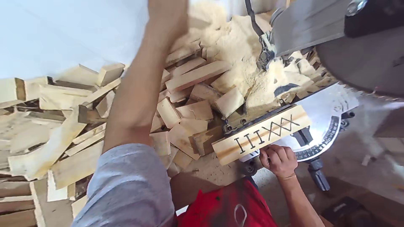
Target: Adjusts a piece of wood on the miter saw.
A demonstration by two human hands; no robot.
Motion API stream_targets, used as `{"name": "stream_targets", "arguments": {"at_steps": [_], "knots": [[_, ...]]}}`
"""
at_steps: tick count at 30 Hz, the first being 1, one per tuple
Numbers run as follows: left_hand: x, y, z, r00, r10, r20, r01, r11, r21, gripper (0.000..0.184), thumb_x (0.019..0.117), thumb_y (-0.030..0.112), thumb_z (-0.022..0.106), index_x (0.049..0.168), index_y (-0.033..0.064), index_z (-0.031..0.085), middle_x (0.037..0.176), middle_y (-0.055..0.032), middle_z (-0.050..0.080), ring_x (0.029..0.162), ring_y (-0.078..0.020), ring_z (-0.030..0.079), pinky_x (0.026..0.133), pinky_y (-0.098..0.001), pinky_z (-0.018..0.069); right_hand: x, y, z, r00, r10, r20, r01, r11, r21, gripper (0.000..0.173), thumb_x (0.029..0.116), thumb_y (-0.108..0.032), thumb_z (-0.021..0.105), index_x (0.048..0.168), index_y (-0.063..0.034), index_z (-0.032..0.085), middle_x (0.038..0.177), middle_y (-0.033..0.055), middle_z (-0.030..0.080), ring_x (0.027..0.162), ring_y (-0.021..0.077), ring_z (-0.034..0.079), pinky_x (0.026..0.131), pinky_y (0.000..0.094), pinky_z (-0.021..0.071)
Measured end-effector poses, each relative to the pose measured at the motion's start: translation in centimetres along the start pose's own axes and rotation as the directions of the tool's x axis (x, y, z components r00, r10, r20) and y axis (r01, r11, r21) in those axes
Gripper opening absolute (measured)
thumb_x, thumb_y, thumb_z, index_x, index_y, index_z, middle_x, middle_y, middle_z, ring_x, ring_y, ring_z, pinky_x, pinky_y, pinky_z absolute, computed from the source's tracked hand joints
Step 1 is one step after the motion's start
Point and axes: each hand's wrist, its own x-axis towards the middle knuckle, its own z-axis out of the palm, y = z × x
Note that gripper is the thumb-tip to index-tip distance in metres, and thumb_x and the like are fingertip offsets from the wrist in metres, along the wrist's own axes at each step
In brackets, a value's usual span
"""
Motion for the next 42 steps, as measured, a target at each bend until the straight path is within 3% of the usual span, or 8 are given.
{"name": "stream_targets", "arguments": {"at_steps": [6, 18, 21, 25, 30, 33, 38, 42], "knots": [[4.7, 3.7, 10.8, 0.887, 0.428, 0.174, -0.376, 0.888, -0.264, 0.067, 0.0857, 0.034, 0.078, 0.145, 0.0143, 0.054, 0.145, -0.0169, 0.056, 0.133, -0.0398, 0.054, 0.105, -0.0681, 0.0446, 0.1, -0.1, -0.3, 0.999, 0.007, 0.048, -0.007, 1.000, 0.005, 0.030, 0.0997, -0.036, 0.056, 0.085, -0.0110, 0.063, 0.086, 0.0102, 0.067, 0.076, 0.0276, 0.063, 0.067, 0.0385, 0.0517], [12.0, 6.3, 12.1, 0.854, 0.340, 0.394, -0.257, 0.934, -0.249, 0.107, 0.0617, 0.030, 0.095, 0.149, 0.0032, 0.040, 0.133, -0.0351, 0.057, 0.124, -0.0562, 0.054, 0.097, -0.0800, 0.0397, -0.1, -0.1, -0.5, 0.998, 0.015, 0.055, -0.014, 1.000, -0.022, 0.037, 0.1048, -0.038, 0.049, 0.086, -0.0098, 0.062, 0.085, 0.0116, 0.067, 0.075, 0.0291, 0.064, 0.065, 0.0402, 0.0534], [10.4, 6.6, 10.8, 0.869, 0.331, 0.368, -0.216, 0.923, -0.318, 0.099, 0.0675, 0.023, 0.093, 0.152, 0.0056, 0.044, 0.142, -0.0286, 0.055, 0.133, -0.0467, 0.052, 0.109, -0.0681, 0.0399, -0.1, -0.2, -0.2, 0.999, 0.018, 0.034, -0.017, 1.000, -0.018, 0.035, 0.1039, -0.038, 0.050, 0.086, -0.0102, 0.062, 0.085, 0.0113, 0.067, 0.075, 0.0295, 0.064, 0.065, 0.0402, 0.0527], [10.2, 5.8, 8.6, 0.942, 0.275, 0.193, -0.210, 0.930, -0.302, 0.067, 0.0689, 0.027, 0.088, 0.129, 0.0079, 0.065, 0.121, -0.0287, 0.066, 0.115, -0.0500, 0.062, 0.093, -0.0759, 0.0459, -0.2, -0.1, 0.0, 1.000, 0.019, 0.010, -0.019, 1.000, -0.018, 0.033, 0.1027, -0.037, 0.051, 0.086, -0.0106, 0.062, 0.085, 0.0106, 0.067, 0.076, 0.0291, 0.063, 0.066, 0.0404, 0.0525], [10.4, 1.1, 2.2, 0.995, -0.045, 0.094, 0.089, 0.843, -0.531, 0.081, 0.0752, 0.035, 0.087, 0.144, 0.0096, 0.052, 0.133, -0.0161, 0.063, 0.117, -0.0248, 0.066, 0.100, -0.0480, 0.0563, -0.4, -0.1, 0.1, 1.000, 0.022, 0.017, -0.022, 1.000, -0.017, 0.033, 0.1023, -0.038, 0.052, 0.087, -0.0105, 0.064, 0.086, 0.0109, 0.067, 0.076, 0.0294, 0.064, 0.066, 0.0407, 0.0527], [9.8, 0.9, 1.0, 0.967, 0.012, 0.254, 0.011, 0.996, -0.092, 0.076, 0.0760, 0.040, 0.087, 0.135, 0.0008, 0.059, 0.132, -0.0338, 0.059, 0.126, -0.0523, 0.055, 0.099, -0.0786, 0.0402, -0.2, -0.2, -0.1, 0.999, 0.031, 0.044, -0.031, 0.999, -0.011, 0.033, 0.1022, -0.037, 0.052, 0.087, -0.0102, 0.064, 0.086, 0.0110, 0.068, 0.077, 0.0297, 0.065, 0.068, 0.0410, 0.0532], [9.7, 6.8, 7.1, 0.892, 0.371, 0.260, -0.287, 0.907, -0.308, 0.048, 0.0933, 0.027, 0.070, 0.135, 0.0065, 0.062, 0.131, -0.0208, 0.065, 0.125, -0.0387, 0.061, 0.108, -0.0625, 0.0448, -0.1, -0.2, -0.2, 0.998, 0.026, 0.055, -0.026, 1.000, -0.005, 0.031, 0.1007, -0.036, 0.054, 0.086, -0.0109, 0.066, 0.087, 0.0105, 0.069, 0.078, 0.0292, 0.065, 0.066, 0.0407, 0.0533], [12.2, 9.3, 12.9, 0.945, 0.263, 0.192, -0.165, 0.896, -0.412, 0.054, 0.0953, 0.015, 0.059, 0.146, -0.0019, 0.049, 0.144, -0.0262, 0.054, 0.135, -0.0423, 0.053, 0.110, -0.0626, 0.0417, -0.2, -0.1, -0.1, 0.999, 0.021, 0.043, -0.020, 1.000, -0.012, 0.032, 0.1002, -0.038, 0.054, 0.085, -0.0122, 0.066, 0.086, 0.0090, 0.069, 0.076, 0.0269, 0.065, 0.066, 0.0390, 0.0537]]}}
